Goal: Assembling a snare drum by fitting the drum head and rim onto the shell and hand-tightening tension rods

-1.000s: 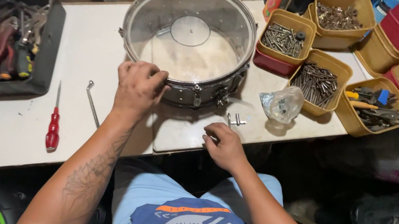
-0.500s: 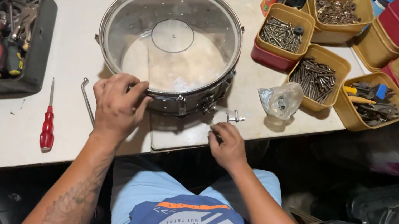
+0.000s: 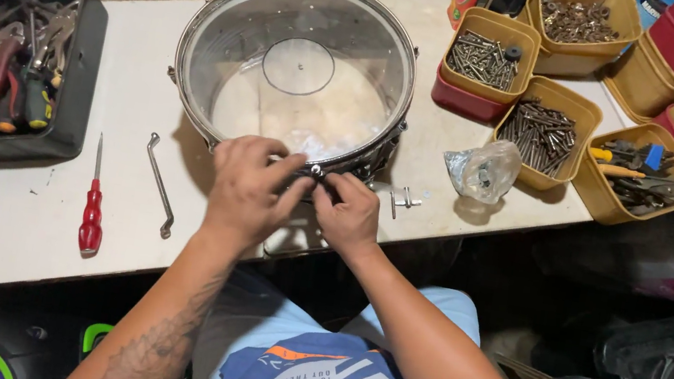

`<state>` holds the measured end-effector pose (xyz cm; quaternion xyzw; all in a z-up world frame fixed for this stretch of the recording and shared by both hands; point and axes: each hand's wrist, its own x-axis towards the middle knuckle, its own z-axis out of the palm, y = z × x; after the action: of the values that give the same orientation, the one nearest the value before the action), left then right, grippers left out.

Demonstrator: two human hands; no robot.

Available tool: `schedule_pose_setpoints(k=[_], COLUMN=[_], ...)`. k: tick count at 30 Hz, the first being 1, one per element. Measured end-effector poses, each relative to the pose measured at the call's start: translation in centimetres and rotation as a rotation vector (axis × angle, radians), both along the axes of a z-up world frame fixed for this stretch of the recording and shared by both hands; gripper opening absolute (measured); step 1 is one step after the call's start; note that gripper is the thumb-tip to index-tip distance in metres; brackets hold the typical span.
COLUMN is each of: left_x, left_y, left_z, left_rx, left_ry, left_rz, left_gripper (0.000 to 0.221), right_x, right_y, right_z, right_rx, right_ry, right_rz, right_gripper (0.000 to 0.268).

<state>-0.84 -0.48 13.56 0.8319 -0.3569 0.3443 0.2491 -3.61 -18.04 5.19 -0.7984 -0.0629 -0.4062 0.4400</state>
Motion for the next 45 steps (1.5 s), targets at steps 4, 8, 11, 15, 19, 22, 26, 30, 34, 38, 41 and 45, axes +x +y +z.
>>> schedule_pose_setpoints(k=[4, 8, 11, 15, 19, 22, 26, 30, 34, 38, 41, 45], left_x=[0.9, 1.8, 1.9, 2.0, 1.6, 1.5, -0.9, -5.3, -6.8, -6.1, -5.2, -5.6], left_y=[-1.4, -2.3, -2.5, -2.8, -2.6, -2.2, -2.6, -6.0, -9.3, -13.2, -15.5, -15.9], left_z=[0.0, -0.2, -1.0, -1.1, -0.2, 0.7, 2.9, 0.4, -5.1, -9.3, -11.1, -14.9], left_rx=[0.008, 0.022, 0.044, 0.035, 0.006, -0.073, -0.251, -0.35, -0.389, -0.416, -0.316, -0.063], left_ry=[-0.036, -0.011, 0.01, 0.033, 0.065, 0.126, 0.246, 0.554, 0.983, 1.405, 1.378, 0.431], left_rz=[-0.025, -0.059, -0.056, -0.074, -0.064, -0.099, -0.094, -0.096, -0.012, 0.092, 0.098, -0.052], left_gripper=[0.013, 0.017, 0.021, 0.015, 0.014, 0.016, 0.015, 0.02, 0.027, 0.034, 0.041, 0.029], right_x=[-0.2, -0.5, -0.7, -1.3, -4.1, -6.4, -7.8, -9.4, -11.3, -11.8, -10.8, -9.1], right_y=[0.6, 0.6, 0.6, -0.1, -1.3, -1.9, -3.2, -5.3, -6.8, -8.4, -10.4, -15.1], right_z=[-0.4, 0.6, 0.6, 0.3, -0.2, -2.0, -4.1, -4.9, -3.7, -4.9, -4.9, -4.0], right_rx=[0.038, 0.089, 0.111, 0.102, 0.051, 0.063, 0.148, 0.332, 0.358, 0.261, 0.244, 0.133], right_ry=[-0.007, 0.012, 0.036, 0.03, 0.07, 0.134, 0.248, 0.341, 0.353, 0.362, 0.483, 0.669], right_rz=[0.008, 0.004, 0.001, -0.014, 0.037, 0.047, 0.048, 0.045, 0.141, -0.033, -0.236, -0.449], right_gripper=[0.005, 0.012, 0.015, 0.014, 0.012, 0.01, 0.01, 0.02, 0.04, 0.023, 0.015, 0.017])
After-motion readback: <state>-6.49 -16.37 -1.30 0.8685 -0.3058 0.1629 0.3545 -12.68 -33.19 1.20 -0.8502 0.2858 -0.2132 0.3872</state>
